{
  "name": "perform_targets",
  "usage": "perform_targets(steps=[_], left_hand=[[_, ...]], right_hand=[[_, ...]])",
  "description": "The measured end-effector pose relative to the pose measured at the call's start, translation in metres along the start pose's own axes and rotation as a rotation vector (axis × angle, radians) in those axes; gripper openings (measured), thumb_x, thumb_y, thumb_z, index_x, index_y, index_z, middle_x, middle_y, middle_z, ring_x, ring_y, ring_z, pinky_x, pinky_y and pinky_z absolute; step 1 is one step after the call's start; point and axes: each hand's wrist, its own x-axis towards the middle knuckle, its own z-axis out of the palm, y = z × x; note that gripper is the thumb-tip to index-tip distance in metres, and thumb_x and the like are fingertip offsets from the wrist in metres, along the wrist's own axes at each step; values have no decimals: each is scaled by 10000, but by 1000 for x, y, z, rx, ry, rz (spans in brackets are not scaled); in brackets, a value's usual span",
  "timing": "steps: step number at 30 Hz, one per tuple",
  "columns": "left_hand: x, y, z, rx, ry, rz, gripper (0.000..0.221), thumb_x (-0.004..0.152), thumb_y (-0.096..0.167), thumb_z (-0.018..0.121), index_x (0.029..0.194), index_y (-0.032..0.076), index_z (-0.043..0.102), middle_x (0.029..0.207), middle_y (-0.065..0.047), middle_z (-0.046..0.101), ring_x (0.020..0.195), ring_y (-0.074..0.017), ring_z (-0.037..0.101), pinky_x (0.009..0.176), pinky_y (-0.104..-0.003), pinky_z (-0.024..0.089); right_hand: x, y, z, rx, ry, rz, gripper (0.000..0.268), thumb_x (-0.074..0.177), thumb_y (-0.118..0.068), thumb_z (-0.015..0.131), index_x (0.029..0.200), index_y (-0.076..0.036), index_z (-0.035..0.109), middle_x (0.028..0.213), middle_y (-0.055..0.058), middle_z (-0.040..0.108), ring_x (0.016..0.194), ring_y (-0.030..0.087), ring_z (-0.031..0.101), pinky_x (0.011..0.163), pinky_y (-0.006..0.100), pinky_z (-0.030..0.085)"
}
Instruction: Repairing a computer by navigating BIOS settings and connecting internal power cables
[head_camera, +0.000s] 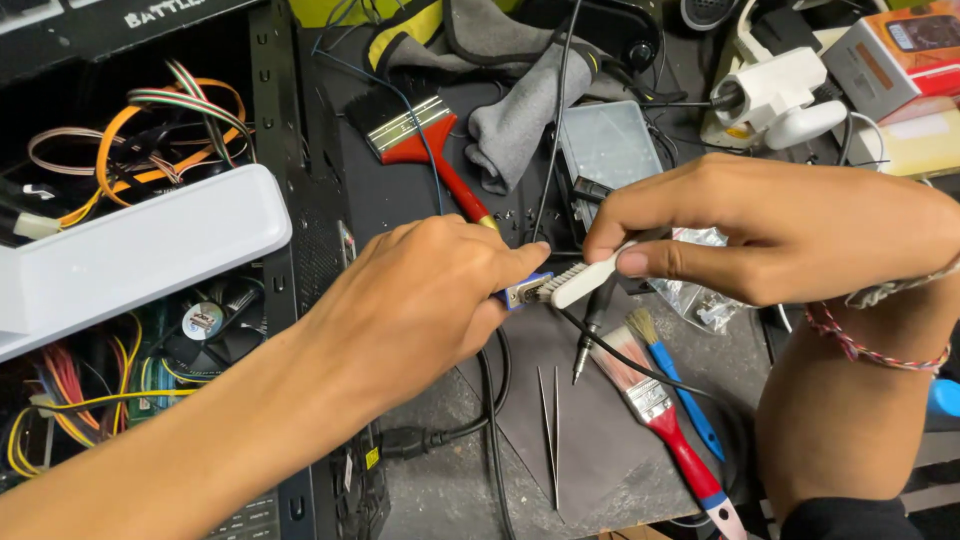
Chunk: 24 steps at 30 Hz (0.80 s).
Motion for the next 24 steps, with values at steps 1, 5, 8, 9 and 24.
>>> perform_targets(steps=[1,5,8,9,24], left_hand=[[1,0,0,-2,0,0,472,638,61,484,1101,117,555,723,-81,584,649,-354,551,460,-497,430],[3,3,-2,61,-71,-90,387,672,69,471,1043,151,544,673,-74,559,622,-383,545,455,-531,430],[3,5,-5,95,-105,-143,230,725,83,484,934,158,544,604,-82,515,570,-392,527,454,-522,420],[3,6,-6,83,-96,-154,189,746,90,487,909,159,552,571,-89,498,540,-393,517,440,-515,411],[1,11,-7,120,-162,-273,98,648,-19,461,584,48,430,506,-149,449,530,-435,485,446,-477,401]], right_hand=[[2,-2,1,0,-2,1,272,832,-315,408,900,-190,639,726,-67,712,594,96,633,546,238,467],[11,-8,5,19,15,-40,245,832,-291,435,871,-173,647,678,-61,688,550,91,576,511,230,451],[11,-5,5,-9,15,93,235,812,-303,465,875,-222,676,622,-77,698,499,85,553,480,228,436],[11,-3,4,-45,18,154,242,799,-318,475,895,-254,687,618,-90,720,489,83,563,477,231,435],[5,7,-2,-103,23,318,234,755,-343,537,823,-242,736,577,-70,727,539,55,615,555,208,451]])
